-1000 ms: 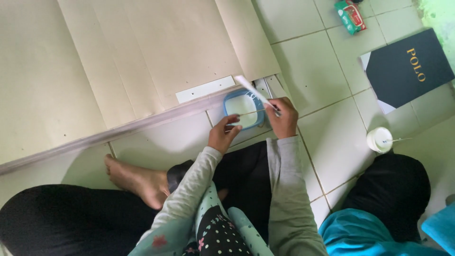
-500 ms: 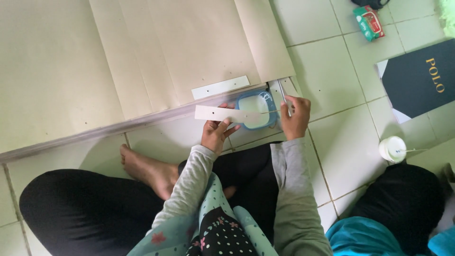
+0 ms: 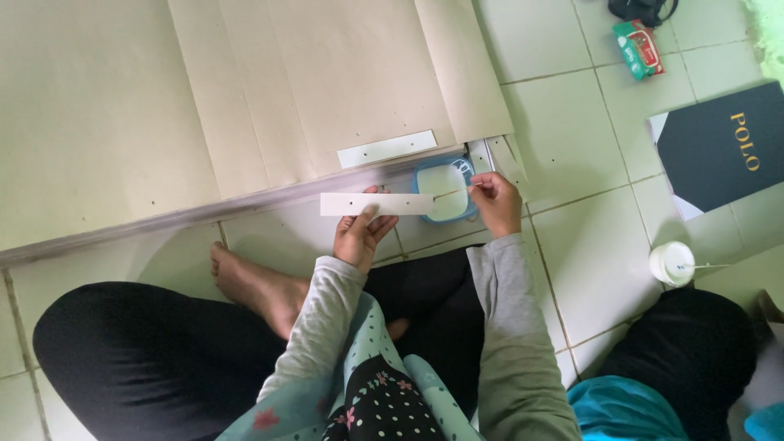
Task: The person assembles a paper bag by applying glue to cardboard reinforcement strips using a small applicator, pressing the strips onto a large paper sheet, and then folding the paper over the strips.
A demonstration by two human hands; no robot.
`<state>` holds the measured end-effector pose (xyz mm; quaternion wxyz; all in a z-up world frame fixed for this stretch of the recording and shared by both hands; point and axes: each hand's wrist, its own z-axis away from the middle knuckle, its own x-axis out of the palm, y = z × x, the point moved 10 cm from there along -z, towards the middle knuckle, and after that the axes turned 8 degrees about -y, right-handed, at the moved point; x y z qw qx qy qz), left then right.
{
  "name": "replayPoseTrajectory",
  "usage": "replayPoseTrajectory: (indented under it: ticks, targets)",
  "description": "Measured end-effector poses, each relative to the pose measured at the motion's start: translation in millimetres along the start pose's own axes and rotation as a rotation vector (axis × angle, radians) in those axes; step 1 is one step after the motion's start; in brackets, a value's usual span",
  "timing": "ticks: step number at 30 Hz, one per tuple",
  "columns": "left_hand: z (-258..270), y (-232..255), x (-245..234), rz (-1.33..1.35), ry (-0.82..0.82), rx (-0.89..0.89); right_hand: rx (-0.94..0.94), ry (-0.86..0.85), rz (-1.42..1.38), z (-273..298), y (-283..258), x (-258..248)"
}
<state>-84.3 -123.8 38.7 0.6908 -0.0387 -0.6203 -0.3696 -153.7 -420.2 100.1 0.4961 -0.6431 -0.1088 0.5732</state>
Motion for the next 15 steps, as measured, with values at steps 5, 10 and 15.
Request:
replayPoseTrajectory:
  ticks: [5, 10, 15]
  targets:
    - [-2.4, -2.3, -31.1, 0.023, 0.030, 0.020, -0.040, -0.161, -0.235, 6.2, -28.9, 27.2]
    - [-6.4, -6.2, -42.1, 0.058, 0.043, 0.038, -0.068, -0.150, -0.044, 7.6, -29.0, 26.4]
    - [-1.4, 1.4, -36.8, 0.019, 0.100, 0.037, -0.205, -0.040, 0.069, 23.0, -48.4, 19.7]
